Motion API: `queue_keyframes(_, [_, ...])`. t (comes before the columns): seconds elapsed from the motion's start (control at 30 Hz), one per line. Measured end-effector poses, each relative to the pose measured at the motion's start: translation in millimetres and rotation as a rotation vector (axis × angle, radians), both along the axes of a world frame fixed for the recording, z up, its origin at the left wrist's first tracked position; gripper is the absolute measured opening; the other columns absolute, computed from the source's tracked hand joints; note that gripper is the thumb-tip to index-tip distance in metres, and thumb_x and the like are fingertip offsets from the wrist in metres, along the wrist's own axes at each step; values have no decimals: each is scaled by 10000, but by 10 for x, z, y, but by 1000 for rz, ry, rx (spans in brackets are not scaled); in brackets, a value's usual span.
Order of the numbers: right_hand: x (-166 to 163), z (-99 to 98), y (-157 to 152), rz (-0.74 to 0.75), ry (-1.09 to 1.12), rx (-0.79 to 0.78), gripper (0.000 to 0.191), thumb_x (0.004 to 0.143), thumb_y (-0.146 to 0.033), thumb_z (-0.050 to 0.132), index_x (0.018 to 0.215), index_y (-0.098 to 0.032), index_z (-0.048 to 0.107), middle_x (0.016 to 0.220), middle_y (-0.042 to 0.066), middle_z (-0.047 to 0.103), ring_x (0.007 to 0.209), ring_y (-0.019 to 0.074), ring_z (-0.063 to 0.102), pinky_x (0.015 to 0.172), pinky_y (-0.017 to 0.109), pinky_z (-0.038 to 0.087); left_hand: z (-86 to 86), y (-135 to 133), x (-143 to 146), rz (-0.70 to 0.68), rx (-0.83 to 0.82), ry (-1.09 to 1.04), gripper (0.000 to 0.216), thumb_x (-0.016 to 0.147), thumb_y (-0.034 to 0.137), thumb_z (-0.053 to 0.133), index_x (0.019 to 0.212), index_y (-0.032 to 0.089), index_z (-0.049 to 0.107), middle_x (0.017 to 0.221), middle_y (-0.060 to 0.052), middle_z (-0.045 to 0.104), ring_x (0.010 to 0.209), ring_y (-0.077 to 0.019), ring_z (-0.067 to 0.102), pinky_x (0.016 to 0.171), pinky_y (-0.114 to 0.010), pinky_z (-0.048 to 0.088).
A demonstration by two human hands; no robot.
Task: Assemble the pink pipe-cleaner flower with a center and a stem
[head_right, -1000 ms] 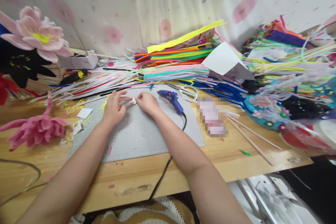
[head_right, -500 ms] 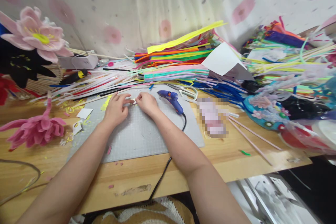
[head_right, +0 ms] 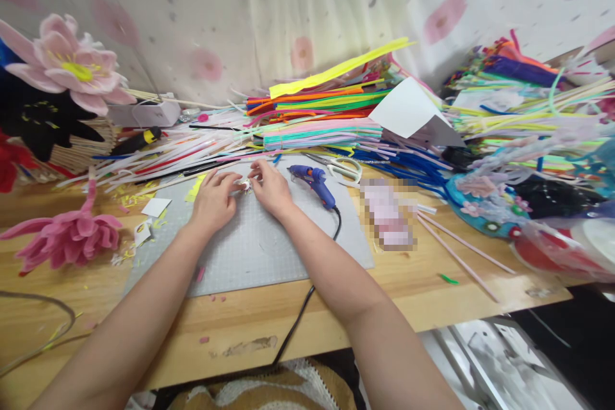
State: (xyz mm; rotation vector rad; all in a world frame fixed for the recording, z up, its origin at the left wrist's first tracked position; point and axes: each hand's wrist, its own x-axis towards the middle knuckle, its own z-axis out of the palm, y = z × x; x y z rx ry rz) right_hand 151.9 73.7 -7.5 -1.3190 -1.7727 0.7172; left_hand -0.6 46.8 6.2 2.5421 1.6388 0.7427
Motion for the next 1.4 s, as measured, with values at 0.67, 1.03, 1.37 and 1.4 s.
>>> queue_keyframes(0.67, [-2,6,-65,65,-246,117,301,763,-114,530,1043,-220,499,911,5,680,964,199,522,821,329,413,-80,50,-73,64,-29,-204,581,625,23,452,1185,178,445,1029,-15,692,1109,-218,514,1075,-430,265])
queue_keyframes(1.03, [-23,-1,-68,72,-261,119,257,772,-143,577,1013,-220,532,897,1,685,958,185,531,809,305,416,-86,51,-69,70,-78,-249,590,610,14,453,1173,191,450,1025,-12,693,1125,-228,503,1050,-435,281])
queue_keyframes(1.37, [-26,37,-96,79,-441,105,135,826,-202,523,935,-204,603,911,44,615,903,151,546,784,253,406,-73,43,-74,62,-90,-260,584,607,10,449,1165,183,450,1014,-21,696,1116,-218,515,1044,-425,298])
queue_keyframes(1.4, [-28,50,-102,83,-463,102,139,833,-205,511,934,-202,606,912,47,609,904,149,543,785,251,402,-70,42,-74,63,-93,-262,586,606,8,449,1165,184,449,1012,-22,696,1118,-217,516,1045,-425,297])
